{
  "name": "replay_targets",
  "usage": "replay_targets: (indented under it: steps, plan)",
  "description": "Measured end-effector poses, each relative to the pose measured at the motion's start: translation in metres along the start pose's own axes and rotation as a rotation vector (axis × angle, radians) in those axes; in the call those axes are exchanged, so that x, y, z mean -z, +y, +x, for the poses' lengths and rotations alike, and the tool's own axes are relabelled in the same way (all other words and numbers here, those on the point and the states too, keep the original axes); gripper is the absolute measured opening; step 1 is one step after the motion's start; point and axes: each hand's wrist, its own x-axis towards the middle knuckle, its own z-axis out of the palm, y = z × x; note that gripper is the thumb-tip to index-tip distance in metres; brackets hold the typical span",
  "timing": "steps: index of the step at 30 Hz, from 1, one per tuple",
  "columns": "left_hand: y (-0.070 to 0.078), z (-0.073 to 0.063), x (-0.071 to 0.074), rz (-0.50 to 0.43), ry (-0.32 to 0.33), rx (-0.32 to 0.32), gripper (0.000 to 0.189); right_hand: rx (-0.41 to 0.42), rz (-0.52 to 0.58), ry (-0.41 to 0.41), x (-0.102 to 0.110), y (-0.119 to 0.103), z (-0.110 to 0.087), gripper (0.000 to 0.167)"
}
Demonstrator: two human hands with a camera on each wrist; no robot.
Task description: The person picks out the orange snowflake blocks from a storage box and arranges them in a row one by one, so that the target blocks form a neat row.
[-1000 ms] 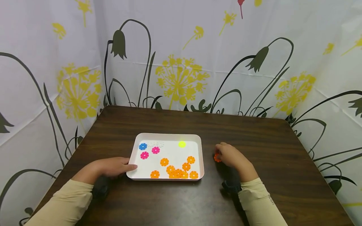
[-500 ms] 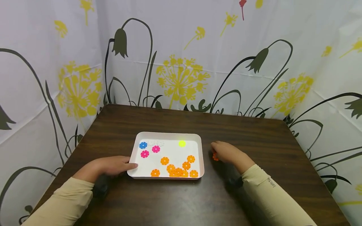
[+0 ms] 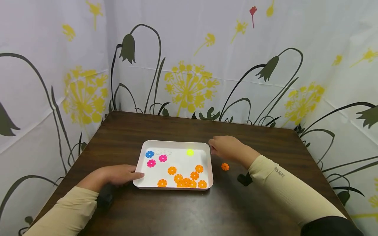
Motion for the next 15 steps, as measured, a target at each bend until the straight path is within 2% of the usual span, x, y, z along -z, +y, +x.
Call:
replay_targets:
  steps: [2,5,10,13,15]
  plan:
    - [-0.001,-0.002,0.0,-0.002,0.006,0.003,0.066,0.053,-0.013,0.034,0.01,-0.014,0.009,0.014]
    - [-0.003,-0.004,-0.001,-0.011,0.011,-0.006,0.064,0.133,-0.031,-0.008,0.013,-0.037,0.02,0.02]
    - [-0.004,-0.003,-0.004,-0.013,0.016,-0.018,0.063,0.198,-0.192,-0.125,-0.012,-0.063,0.028,0.034]
    - [-0.003,-0.003,-0.004,-0.005,0.019,-0.022,0.065,0.205,-0.3,-0.115,-0.029,-0.068,0.03,0.035]
    - [-0.002,-0.003,-0.004,-0.008,0.02,-0.021,0.065,0.2,-0.31,-0.092,-0.036,-0.069,0.03,0.031]
